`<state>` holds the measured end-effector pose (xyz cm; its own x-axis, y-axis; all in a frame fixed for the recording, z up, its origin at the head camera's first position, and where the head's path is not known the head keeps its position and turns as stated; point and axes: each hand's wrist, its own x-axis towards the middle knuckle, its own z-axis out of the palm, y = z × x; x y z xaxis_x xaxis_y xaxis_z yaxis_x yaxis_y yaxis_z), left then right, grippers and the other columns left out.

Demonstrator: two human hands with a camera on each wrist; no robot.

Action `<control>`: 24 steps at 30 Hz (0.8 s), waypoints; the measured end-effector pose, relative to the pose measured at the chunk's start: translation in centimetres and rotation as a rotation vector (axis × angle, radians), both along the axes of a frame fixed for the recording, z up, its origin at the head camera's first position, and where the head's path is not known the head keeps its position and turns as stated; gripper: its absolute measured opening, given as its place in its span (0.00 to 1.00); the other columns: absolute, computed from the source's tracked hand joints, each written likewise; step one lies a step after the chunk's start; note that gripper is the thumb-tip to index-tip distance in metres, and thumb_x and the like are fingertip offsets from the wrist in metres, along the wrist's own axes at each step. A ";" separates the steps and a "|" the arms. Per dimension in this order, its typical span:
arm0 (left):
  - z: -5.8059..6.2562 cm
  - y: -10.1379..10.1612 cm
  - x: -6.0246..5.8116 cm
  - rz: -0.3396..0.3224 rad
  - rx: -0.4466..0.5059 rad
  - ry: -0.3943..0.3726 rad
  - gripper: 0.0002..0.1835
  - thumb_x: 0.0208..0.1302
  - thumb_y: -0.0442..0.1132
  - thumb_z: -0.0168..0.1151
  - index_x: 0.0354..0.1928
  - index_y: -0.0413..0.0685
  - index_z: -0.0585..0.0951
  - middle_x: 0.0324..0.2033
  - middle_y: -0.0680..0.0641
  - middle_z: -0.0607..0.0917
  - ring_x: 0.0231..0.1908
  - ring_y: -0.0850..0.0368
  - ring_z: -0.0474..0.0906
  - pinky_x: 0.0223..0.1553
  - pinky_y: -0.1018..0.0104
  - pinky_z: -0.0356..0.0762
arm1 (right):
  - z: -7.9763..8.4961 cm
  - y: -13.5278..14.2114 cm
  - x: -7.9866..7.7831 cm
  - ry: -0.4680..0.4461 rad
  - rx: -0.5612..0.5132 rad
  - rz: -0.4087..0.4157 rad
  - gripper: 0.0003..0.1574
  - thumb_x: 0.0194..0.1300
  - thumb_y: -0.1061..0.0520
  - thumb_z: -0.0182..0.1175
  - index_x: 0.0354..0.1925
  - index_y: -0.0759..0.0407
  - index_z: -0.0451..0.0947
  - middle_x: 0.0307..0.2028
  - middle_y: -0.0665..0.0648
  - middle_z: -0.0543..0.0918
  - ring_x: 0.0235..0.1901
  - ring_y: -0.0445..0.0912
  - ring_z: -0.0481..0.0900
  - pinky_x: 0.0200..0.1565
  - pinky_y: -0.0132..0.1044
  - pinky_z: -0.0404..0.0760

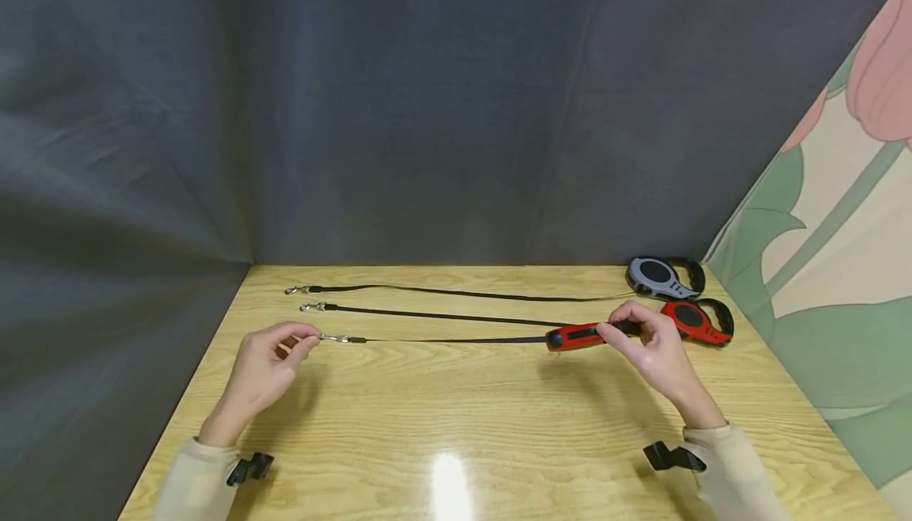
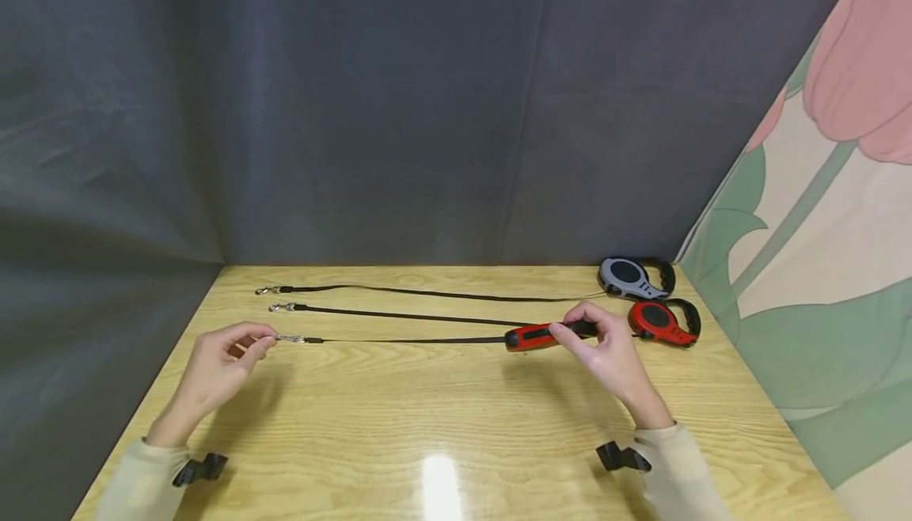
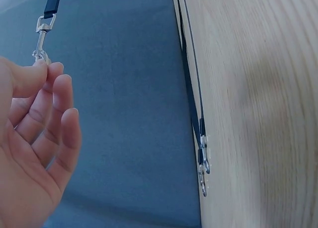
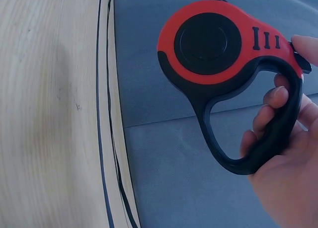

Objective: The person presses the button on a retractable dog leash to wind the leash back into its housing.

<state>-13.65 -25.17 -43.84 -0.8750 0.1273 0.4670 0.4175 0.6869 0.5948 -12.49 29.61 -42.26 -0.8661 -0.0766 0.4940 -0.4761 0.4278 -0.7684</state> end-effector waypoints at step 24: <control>-0.1 1.1 0.4 -0.032 0.006 -0.017 0.06 0.69 0.31 0.71 0.42 0.51 0.91 0.34 0.53 0.91 0.32 0.71 0.80 0.32 0.68 0.81 | -0.3 -2.1 -0.4 0.028 -0.069 0.087 0.13 0.62 0.78 0.67 0.36 0.62 0.81 0.32 0.44 0.83 0.32 0.38 0.77 0.39 0.29 0.75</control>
